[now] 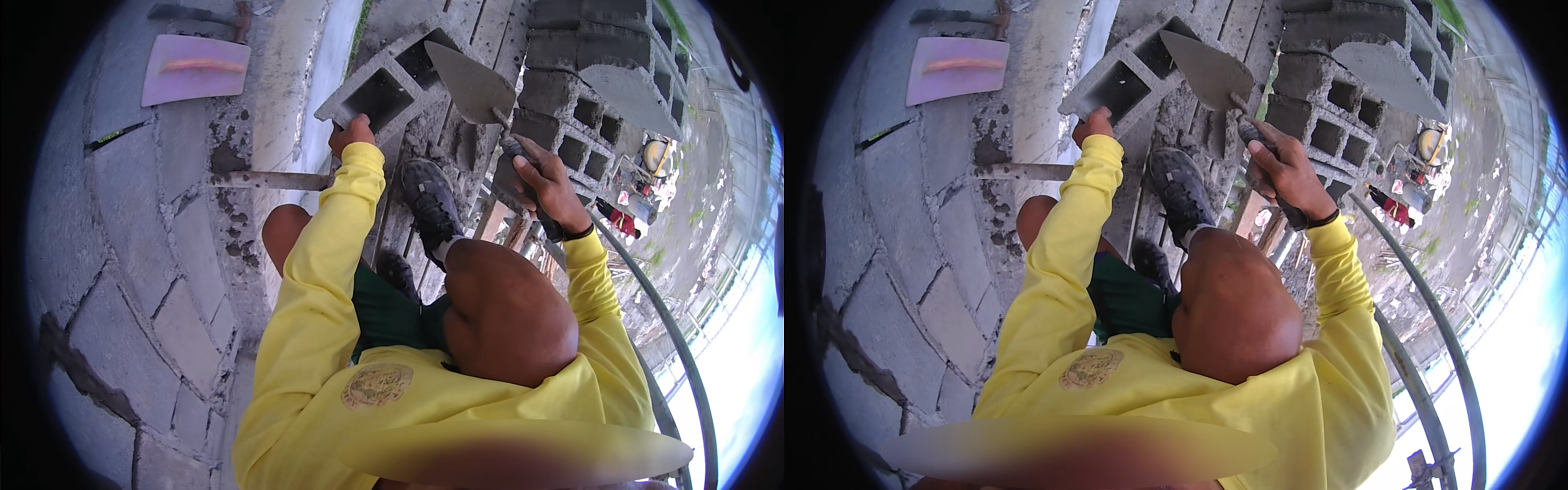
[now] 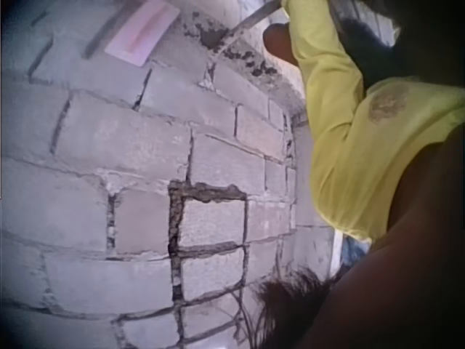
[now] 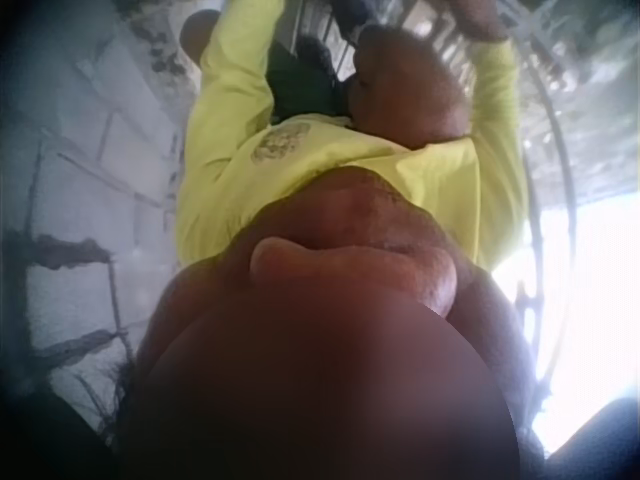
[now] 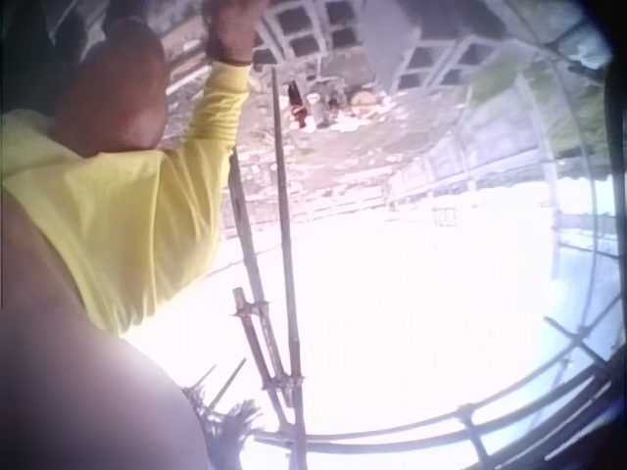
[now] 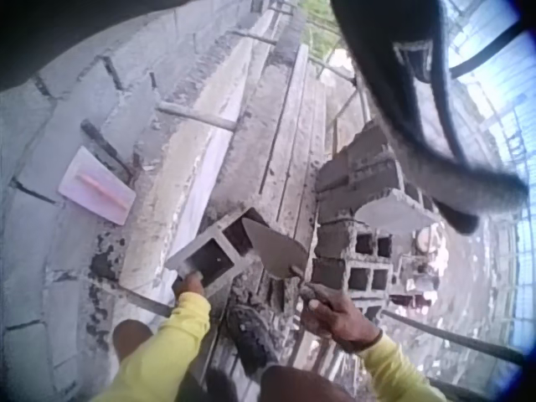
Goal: The person applies mortar to a concrete block using a trowel, places the block onto a partially built wall, and taps it into position. The person then scoops additional mortar from a nearby container and spreads it along the top of the wall to prepare for the next block.
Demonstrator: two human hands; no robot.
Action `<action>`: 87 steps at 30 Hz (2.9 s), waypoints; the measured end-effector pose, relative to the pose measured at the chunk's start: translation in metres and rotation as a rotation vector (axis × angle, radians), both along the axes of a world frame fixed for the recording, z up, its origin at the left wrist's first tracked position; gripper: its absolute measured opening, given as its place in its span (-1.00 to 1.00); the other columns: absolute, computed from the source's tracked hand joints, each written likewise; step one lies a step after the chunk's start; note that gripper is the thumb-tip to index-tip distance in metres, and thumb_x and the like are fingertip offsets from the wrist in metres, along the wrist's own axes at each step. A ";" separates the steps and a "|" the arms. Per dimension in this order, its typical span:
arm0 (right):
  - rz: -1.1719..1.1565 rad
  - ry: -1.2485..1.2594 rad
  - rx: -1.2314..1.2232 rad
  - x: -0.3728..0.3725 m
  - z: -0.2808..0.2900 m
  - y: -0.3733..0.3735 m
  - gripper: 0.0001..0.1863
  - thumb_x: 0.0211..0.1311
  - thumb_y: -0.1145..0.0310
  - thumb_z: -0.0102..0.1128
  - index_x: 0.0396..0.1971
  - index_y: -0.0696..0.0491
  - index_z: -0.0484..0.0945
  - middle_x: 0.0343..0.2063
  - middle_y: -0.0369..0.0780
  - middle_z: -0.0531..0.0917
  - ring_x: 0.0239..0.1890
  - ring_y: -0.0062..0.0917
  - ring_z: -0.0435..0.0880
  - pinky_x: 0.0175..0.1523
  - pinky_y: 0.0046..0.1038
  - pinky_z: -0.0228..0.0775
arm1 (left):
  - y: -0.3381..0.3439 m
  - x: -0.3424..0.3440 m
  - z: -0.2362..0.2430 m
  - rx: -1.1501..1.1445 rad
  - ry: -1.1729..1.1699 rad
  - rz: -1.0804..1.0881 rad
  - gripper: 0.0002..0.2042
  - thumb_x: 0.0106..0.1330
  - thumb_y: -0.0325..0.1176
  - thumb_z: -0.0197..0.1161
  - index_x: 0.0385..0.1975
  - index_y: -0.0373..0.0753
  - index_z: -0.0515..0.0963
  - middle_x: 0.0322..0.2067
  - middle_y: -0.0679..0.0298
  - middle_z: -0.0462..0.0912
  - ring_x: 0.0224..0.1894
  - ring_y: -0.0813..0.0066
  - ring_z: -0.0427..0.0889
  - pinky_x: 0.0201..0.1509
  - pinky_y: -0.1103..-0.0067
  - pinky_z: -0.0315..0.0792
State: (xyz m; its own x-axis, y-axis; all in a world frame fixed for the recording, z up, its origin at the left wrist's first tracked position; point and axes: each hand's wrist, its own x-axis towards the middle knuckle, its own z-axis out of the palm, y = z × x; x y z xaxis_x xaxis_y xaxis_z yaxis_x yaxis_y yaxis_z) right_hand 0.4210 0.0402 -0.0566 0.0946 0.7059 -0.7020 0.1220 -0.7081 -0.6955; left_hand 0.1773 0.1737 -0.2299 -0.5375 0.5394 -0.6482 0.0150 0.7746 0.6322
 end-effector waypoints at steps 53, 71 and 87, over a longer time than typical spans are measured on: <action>0.253 -0.783 0.444 -0.074 -0.056 -0.046 -0.40 0.31 0.41 0.28 0.32 0.15 0.34 -0.27 0.17 0.69 -0.31 0.10 0.71 -0.28 -0.07 0.58 | 0.002 -0.003 -0.004 -0.105 0.025 -0.030 -0.42 -0.01 -0.33 0.42 0.03 -0.56 0.55 0.01 -0.22 0.67 0.04 -0.15 0.68 0.21 0.28 0.51; 0.079 -0.763 0.550 -0.057 -0.059 -0.037 -0.46 0.39 0.43 0.20 0.32 0.20 0.34 -0.15 0.20 0.68 -0.19 0.12 0.73 -0.13 -0.14 0.61 | 0.002 -0.001 0.004 -0.065 -0.017 -0.032 -0.38 -0.02 -0.33 0.43 0.04 -0.62 0.51 -0.01 -0.26 0.67 0.02 -0.13 0.69 0.19 0.27 0.51; 0.067 -0.724 0.469 -0.049 -0.053 -0.027 -0.44 0.39 0.39 0.20 0.33 0.19 0.32 -0.33 0.19 0.68 -0.28 0.14 0.70 -0.23 -0.09 0.55 | 0.001 -0.007 -0.011 -0.094 0.012 -0.057 -0.34 -0.03 -0.32 0.43 0.10 -0.59 0.49 0.08 -0.24 0.63 0.09 -0.14 0.66 0.24 0.28 0.48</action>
